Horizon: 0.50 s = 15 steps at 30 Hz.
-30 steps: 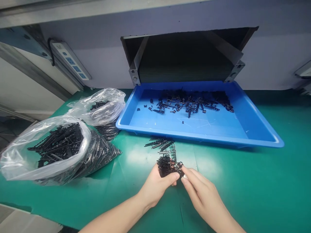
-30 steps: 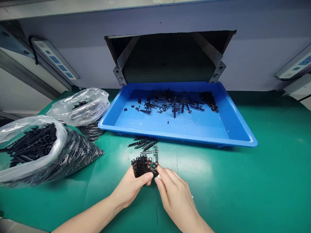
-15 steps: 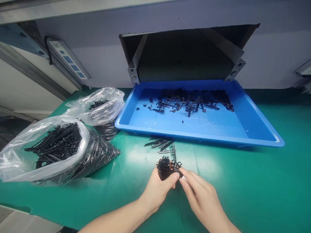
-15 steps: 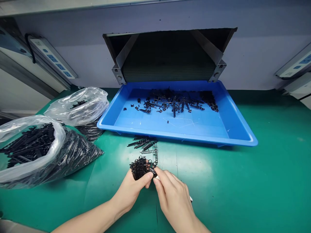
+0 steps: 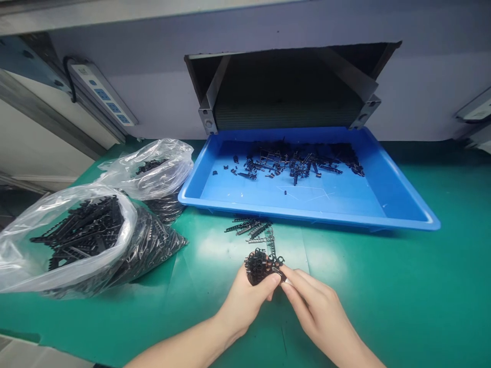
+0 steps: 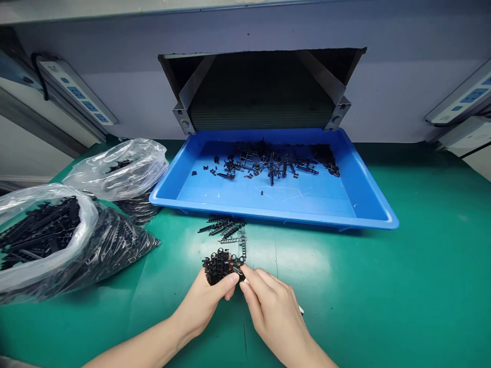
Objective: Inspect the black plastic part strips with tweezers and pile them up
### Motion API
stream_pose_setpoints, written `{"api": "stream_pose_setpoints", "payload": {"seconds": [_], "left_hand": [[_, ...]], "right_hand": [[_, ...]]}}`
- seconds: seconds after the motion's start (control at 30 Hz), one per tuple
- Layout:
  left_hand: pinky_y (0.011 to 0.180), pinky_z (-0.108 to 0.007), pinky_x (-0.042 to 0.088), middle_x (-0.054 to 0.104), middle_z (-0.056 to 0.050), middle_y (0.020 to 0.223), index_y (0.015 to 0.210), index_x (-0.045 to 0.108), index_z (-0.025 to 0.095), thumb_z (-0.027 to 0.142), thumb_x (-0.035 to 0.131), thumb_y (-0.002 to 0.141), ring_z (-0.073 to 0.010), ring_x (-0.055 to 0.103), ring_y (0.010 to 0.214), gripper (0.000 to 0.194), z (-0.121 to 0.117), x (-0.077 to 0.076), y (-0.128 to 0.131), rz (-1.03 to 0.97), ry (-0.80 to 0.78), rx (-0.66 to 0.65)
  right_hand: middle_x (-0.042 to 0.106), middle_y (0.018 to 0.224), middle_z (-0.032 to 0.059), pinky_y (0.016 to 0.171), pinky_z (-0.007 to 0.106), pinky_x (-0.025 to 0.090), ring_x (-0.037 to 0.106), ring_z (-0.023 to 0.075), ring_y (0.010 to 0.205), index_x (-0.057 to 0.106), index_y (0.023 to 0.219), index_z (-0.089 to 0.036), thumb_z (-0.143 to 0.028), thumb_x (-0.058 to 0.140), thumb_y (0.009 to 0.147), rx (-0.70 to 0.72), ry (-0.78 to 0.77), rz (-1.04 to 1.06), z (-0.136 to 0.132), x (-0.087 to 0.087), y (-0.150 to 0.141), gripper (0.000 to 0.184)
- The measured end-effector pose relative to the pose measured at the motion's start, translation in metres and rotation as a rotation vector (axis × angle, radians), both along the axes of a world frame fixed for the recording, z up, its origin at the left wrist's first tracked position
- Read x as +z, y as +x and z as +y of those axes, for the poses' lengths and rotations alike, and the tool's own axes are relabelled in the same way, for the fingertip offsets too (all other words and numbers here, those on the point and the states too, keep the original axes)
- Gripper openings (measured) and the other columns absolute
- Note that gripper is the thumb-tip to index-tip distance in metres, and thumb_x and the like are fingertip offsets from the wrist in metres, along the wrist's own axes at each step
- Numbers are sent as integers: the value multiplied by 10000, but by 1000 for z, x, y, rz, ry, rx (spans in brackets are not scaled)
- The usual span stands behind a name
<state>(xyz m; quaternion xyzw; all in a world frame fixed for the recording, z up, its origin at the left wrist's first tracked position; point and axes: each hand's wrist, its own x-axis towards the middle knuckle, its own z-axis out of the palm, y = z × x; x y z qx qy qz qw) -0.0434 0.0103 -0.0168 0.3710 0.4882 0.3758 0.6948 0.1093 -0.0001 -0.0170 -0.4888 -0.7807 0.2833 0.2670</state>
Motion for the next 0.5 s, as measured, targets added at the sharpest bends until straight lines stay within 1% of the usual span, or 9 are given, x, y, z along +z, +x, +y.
{"api": "stream_pose_setpoints", "payload": {"seconds": [0.07,0.33,0.43,0.5], "left_hand": [[565,-230,303,377,21,537,501,384,162,432,595,742,-110,353,566,419,0,-1,0,-8,-5,-8],[552,-231,276,355,22,510,496,365,167,418,585,758,-110,325,551,423,-1,-6,1,-32,8,15],[545,-231,265,342,29,501,508,363,169,432,598,745,-107,309,535,425,-2,-4,2,-38,-3,40],[538,-232,261,334,32,496,507,364,170,454,613,728,-104,299,525,438,-1,0,3,-39,-9,57]], "right_hand": [[591,728,14,500,235,446,563,134,595,512,1129,-192,-205,347,910,3,-12,3,1,1,0,275],[613,717,45,481,220,443,592,145,606,542,1096,-145,-206,327,911,-71,65,-33,-3,1,-7,290],[623,724,46,481,219,453,605,146,611,549,1090,-140,-212,327,911,-91,80,-33,-4,1,-10,293],[628,720,40,471,219,456,613,144,605,554,1082,-136,-216,326,912,-105,95,-29,-4,4,-12,296]]}}
